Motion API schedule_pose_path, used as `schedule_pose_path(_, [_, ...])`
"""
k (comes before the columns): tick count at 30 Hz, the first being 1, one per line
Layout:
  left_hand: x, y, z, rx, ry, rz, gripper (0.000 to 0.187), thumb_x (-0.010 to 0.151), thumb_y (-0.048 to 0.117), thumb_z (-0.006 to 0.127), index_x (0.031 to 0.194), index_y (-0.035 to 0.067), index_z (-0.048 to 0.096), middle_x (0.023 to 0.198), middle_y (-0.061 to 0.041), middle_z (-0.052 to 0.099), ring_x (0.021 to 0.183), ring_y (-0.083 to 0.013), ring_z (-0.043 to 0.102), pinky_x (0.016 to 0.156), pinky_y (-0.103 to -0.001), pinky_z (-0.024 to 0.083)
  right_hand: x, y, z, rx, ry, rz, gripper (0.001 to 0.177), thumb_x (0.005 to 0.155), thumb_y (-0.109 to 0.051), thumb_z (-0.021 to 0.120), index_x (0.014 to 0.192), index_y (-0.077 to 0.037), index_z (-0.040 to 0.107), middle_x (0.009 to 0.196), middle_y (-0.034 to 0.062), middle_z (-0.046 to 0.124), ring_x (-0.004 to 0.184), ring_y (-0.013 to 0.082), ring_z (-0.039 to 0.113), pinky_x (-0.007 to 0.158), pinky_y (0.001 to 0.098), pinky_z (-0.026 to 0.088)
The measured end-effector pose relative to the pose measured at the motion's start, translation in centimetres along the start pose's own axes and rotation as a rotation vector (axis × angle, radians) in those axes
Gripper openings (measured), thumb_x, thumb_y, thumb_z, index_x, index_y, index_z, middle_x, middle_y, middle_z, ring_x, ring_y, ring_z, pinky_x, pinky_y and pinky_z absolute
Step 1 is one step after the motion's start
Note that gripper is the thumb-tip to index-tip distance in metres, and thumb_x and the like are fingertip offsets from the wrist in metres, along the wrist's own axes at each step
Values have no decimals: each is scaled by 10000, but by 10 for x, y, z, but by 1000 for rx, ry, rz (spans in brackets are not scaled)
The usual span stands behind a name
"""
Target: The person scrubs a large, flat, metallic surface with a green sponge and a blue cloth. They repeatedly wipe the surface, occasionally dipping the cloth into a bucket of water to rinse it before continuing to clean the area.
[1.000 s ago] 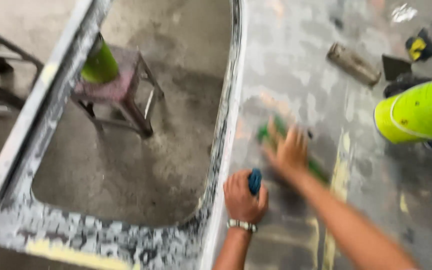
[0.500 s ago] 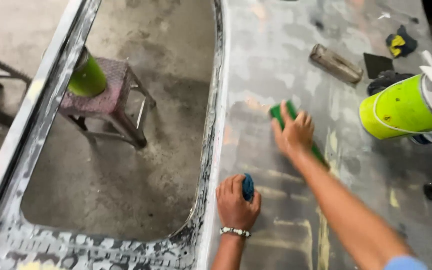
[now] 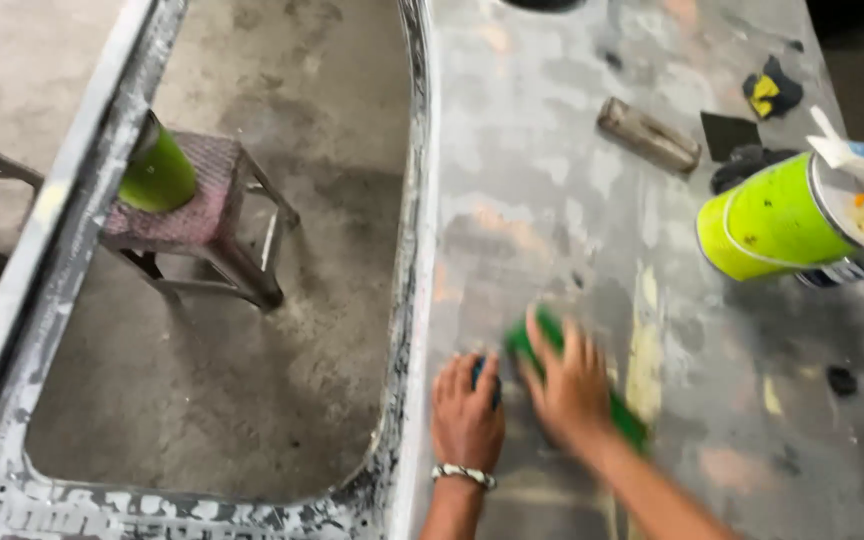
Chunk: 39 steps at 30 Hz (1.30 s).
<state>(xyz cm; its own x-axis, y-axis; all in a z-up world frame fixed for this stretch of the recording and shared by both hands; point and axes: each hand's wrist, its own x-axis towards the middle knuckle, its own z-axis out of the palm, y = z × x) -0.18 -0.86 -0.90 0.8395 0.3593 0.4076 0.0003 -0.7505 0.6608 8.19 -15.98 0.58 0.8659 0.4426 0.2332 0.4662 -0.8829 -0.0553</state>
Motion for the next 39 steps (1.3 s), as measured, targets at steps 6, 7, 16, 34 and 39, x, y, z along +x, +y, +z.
schedule_pose_path(6, [0,3,3,-290,-213,-92,365,819,34,658,1156,159,718,1165,-132,680,1093,-359,637,920,-494,480,57,104,76,97,-42,519,968,872,-587,724,1560,-19,349,1369,303,540,1211,466,537,1013,558,457])
schedule_pose_path(7, [14,17,11,-289,-216,-80,365,819,34,658,1156,159,718,1165,-132,680,1093,-359,637,920,-494,480,73,87,53,99,-34,527,968,872,-587,724,1560,-19,349,1369,303,540,1211,466,537,1013,558,457])
schedule_pose_path(16, [93,151,59,-287,-432,136,253,945,361,666,949,109,657,907,-162,737,965,-429,674,1033,-799,315,106,66,-18,-54,-66,509,644,998,-480,570,1589,-290,400,1305,261,546,1224,435,511,1054,544,412])
schedule_pose_path(34, [-34,56,13,-179,-280,99,548,891,253,746,1368,53,565,1480,-205,557,1445,-395,443,1213,-529,279,14,67,-3,-38,9,305,690,959,-481,602,1591,-274,419,1358,289,499,1218,481,507,1017,593,410])
schedule_pose_path(39, [-39,48,22,-57,-324,7,852,806,247,779,1501,-25,369,1555,-245,391,1473,-408,300,1213,-508,175,-32,62,-4,-21,-64,-5,681,956,-460,592,1578,-253,404,1398,306,473,1195,497,509,997,580,420])
